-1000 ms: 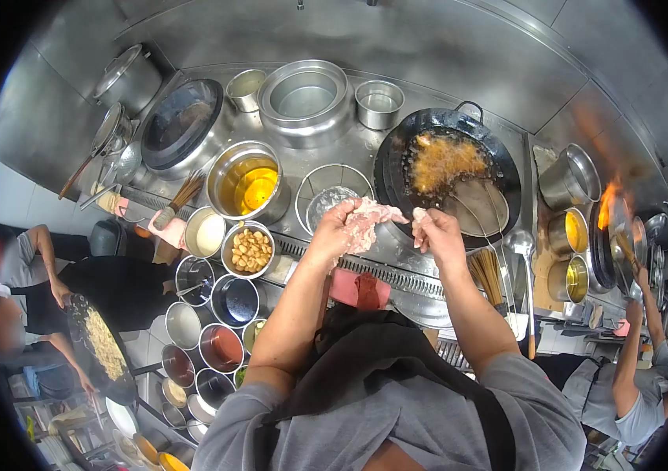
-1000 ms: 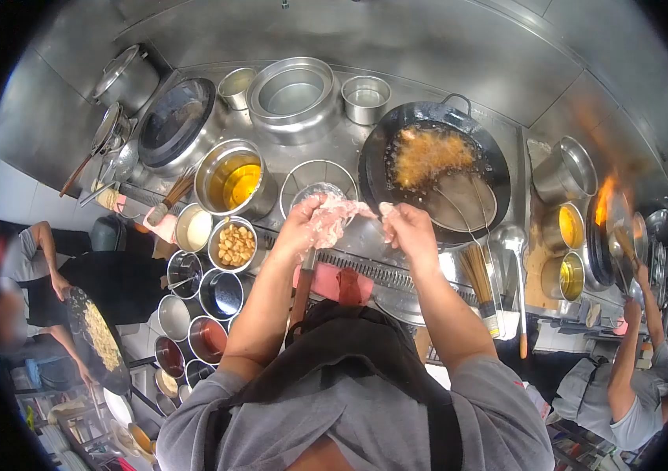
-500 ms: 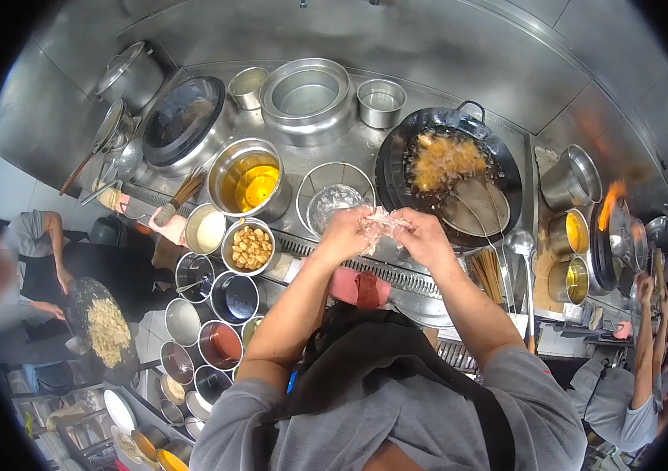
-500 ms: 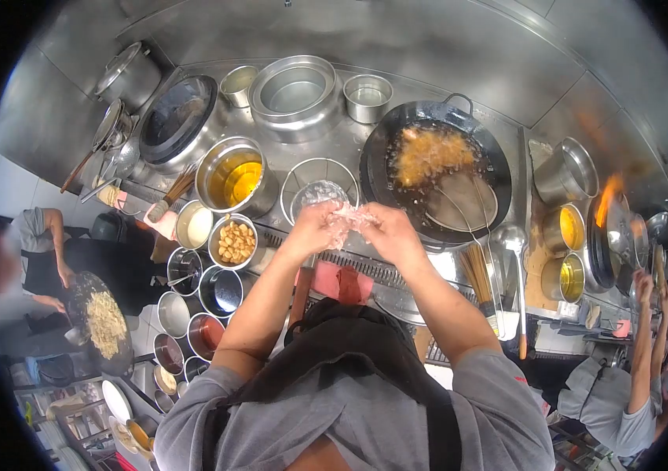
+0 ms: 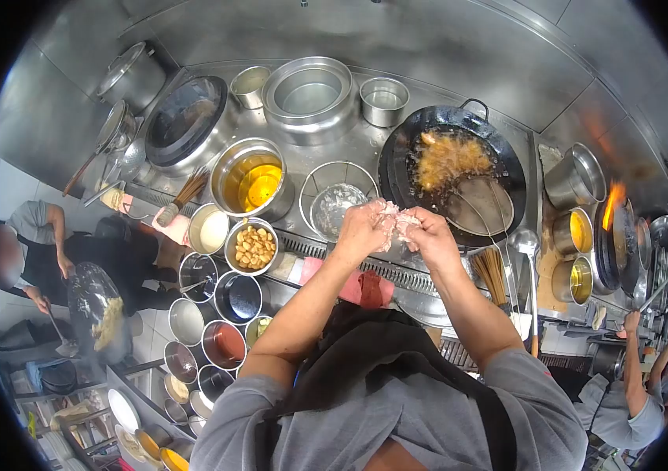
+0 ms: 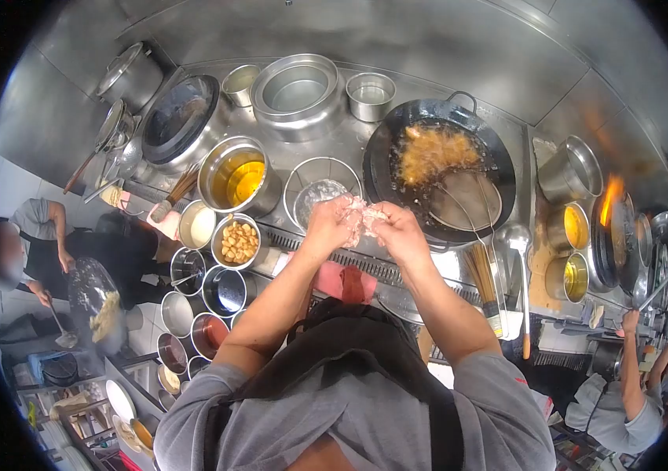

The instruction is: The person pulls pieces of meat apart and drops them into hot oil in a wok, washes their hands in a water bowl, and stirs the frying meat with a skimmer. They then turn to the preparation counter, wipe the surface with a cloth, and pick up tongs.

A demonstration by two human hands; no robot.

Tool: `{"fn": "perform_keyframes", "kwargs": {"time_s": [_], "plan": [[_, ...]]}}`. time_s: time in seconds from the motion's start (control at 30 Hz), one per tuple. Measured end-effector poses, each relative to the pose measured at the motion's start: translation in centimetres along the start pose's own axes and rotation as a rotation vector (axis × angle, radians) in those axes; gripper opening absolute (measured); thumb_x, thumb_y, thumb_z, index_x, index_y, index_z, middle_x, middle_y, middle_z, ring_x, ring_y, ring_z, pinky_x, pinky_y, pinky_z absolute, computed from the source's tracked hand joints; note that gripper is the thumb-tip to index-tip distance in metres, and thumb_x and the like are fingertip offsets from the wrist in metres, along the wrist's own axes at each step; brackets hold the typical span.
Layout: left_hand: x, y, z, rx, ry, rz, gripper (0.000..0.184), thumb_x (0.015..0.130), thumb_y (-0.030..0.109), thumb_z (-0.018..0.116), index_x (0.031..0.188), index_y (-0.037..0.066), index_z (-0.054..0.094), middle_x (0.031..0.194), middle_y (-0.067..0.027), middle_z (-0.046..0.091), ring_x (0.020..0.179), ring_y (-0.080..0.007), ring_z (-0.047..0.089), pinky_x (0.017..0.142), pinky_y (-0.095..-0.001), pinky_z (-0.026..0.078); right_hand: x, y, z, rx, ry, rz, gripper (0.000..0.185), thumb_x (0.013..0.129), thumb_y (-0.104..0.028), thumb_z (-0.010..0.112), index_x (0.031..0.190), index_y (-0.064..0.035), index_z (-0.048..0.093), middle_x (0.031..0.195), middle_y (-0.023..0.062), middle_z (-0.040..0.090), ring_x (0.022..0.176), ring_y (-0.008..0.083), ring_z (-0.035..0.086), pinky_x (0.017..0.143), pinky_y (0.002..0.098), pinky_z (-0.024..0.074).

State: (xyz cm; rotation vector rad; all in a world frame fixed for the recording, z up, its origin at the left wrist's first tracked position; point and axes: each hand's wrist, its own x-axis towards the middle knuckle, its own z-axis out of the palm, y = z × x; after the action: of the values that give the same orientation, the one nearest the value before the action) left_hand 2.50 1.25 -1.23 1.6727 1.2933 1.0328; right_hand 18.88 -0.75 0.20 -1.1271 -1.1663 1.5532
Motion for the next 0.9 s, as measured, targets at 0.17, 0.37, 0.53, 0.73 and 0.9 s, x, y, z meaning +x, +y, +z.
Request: {"fn": "perform_keyframes", "kwargs": {"time_s": [0.17, 0.37, 0.53, 0.73, 0.9], "plan": [[0.7, -1.5, 0.4, 0.011, 0.036, -0.055, 0.012, 0.079, 0.008, 0.055, 0.083, 0.002, 0.064, 0.065, -0.0075, 0.063, 0.059, -0.0129, 0.06, 0.054, -0.0297, 0.046, 0.0, 0.6, 0.3, 0.103, -0.047, 0.008, 0.012, 0.078, -0.002, 0.054, 0.087, -0.0033, 0.062, 0.07, -0.003, 0.057, 0.055, 0.0045, 0.044, 0.051, 0.0203, 0.0344], [2.3, -4.2, -1.5, -0.388, 0.09, -0.287, 0.012, 0.08, 0.009, 0.058, 0.087, 0.001, 0.064, 0.07, -0.0083, 0.065, 0.061, -0.0146, 0.062, 0.053, -0.0298, 0.048, -0.1, 0.1, -0.5, 0.156, -0.009, 0.028, 0.011, 0.082, -0.003, 0.054, 0.089, -0.0026, 0.063, 0.07, -0.0021, 0.057, 0.057, 0.0045, 0.047, 0.052, 0.0201, 0.0365], [1.6, -4.7, -2.8, -0.33, -0.131, -0.317, 0.015, 0.082, 0.005, 0.059, 0.095, 0.001, 0.066, 0.079, -0.0035, 0.066, 0.066, -0.0103, 0.06, 0.057, -0.0247, 0.047, 1.1, 2.1, -2.8, 0.026, 0.159, -0.085, 0.011, 0.088, -0.007, 0.053, 0.094, 0.0003, 0.059, 0.076, 0.0029, 0.059, 0.06, 0.0075, 0.051, 0.055, 0.0219, 0.0432], [0.4, -0.8, -2.7, -0.469, -0.349, -0.323, 0.018, 0.083, 0.009, 0.062, 0.1, 0.004, 0.066, 0.08, 0.0002, 0.065, 0.068, -0.0058, 0.056, 0.059, -0.022, 0.046, 1.7, 2.5, -1.7, 0.222, 0.163, 0.001, 0.021, 0.093, -0.021, 0.05, 0.097, -0.0024, 0.058, 0.089, 0.0058, 0.062, 0.073, 0.0151, 0.06, 0.062, 0.0274, 0.0476], [-0.1, -0.1, -3.1, -0.591, -0.363, -0.277, 0.023, 0.084, 0.008, 0.062, 0.106, 0.004, 0.065, 0.084, 0.001, 0.065, 0.071, -0.0044, 0.056, 0.061, -0.0213, 0.046, 1.1, 2.7, -1.9, 0.283, 0.147, 0.006, 0.021, 0.093, -0.02, 0.05, 0.097, -0.0023, 0.059, 0.089, 0.0069, 0.064, 0.073, 0.0157, 0.062, 0.062, 0.0278, 0.0482]]}}
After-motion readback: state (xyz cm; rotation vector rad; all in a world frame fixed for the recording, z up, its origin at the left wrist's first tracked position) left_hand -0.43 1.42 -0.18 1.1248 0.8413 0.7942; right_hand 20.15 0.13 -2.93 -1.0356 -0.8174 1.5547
